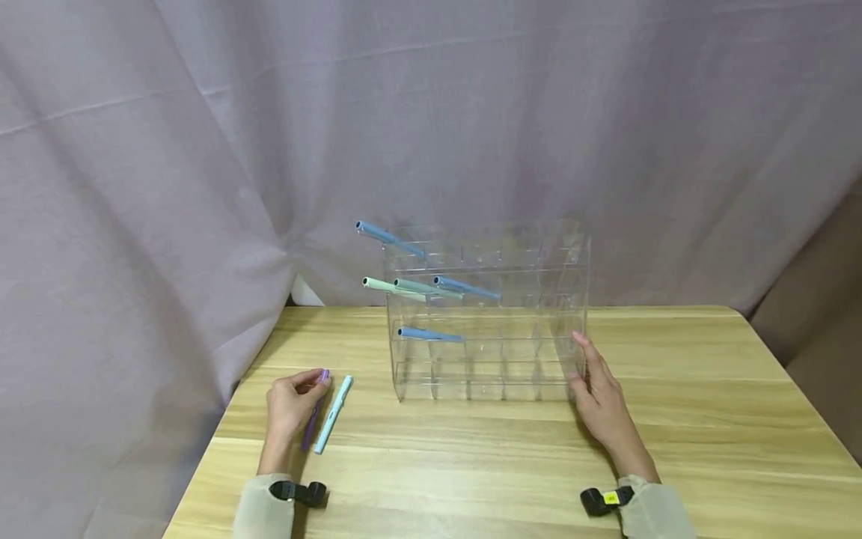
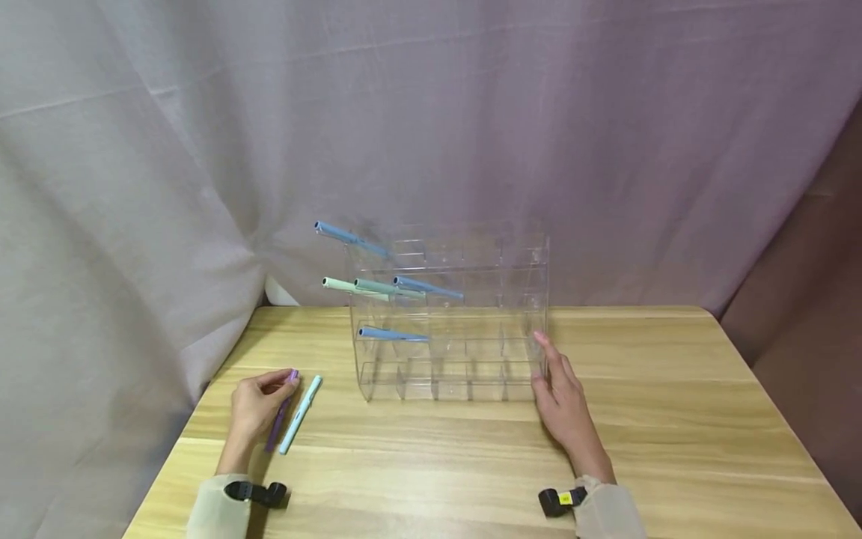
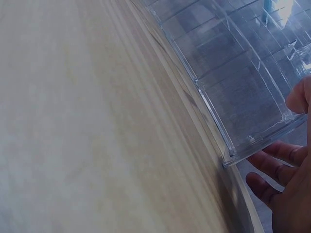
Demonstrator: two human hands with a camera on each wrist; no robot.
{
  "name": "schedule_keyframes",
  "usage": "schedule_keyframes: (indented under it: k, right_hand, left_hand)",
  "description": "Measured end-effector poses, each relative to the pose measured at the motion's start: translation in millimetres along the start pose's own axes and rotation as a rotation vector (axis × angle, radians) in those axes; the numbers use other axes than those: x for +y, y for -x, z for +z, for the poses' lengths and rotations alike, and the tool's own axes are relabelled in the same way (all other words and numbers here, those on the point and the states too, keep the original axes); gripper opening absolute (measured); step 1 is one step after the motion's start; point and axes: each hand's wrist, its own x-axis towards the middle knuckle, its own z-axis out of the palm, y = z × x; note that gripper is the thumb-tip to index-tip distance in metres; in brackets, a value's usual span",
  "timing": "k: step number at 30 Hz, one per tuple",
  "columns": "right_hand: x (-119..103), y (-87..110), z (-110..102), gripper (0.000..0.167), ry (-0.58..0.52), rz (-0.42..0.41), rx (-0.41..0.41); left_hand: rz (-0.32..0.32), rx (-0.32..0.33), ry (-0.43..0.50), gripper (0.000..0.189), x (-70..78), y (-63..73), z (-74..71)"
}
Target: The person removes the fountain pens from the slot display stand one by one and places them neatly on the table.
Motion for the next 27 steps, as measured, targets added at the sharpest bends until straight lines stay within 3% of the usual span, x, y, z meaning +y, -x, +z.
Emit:
schedule_keyframes:
  k: [7, 14, 19, 27]
  right_hand:
    - [1.5, -0.1, 1.9, 0.075, 0.002, -0.003, -0.001]
    - [1.7, 0.4, 1.5, 0.075, 0.002, -0.003, -0.003]
    - [1.2, 1.2, 1.6, 0.075, 0.006, 0.000, 0.000]
    - [1.4, 0.2, 1.7, 0.077, -0.002, -0.017, 0.011]
  left_hand:
    - [0.056, 0.029, -0.128, 0.024, -1.2, -2.5, 10.4]
    - [0.095, 0.074, -0.125, 0.037, 10.8, 5.4, 14.6]
    - [0.178, 0.118, -0.063, 0.037, 37.4, 13.3, 19.0]
    - [0.327, 0.142, 0.104, 0.030, 98.1, 28.3, 32.6]
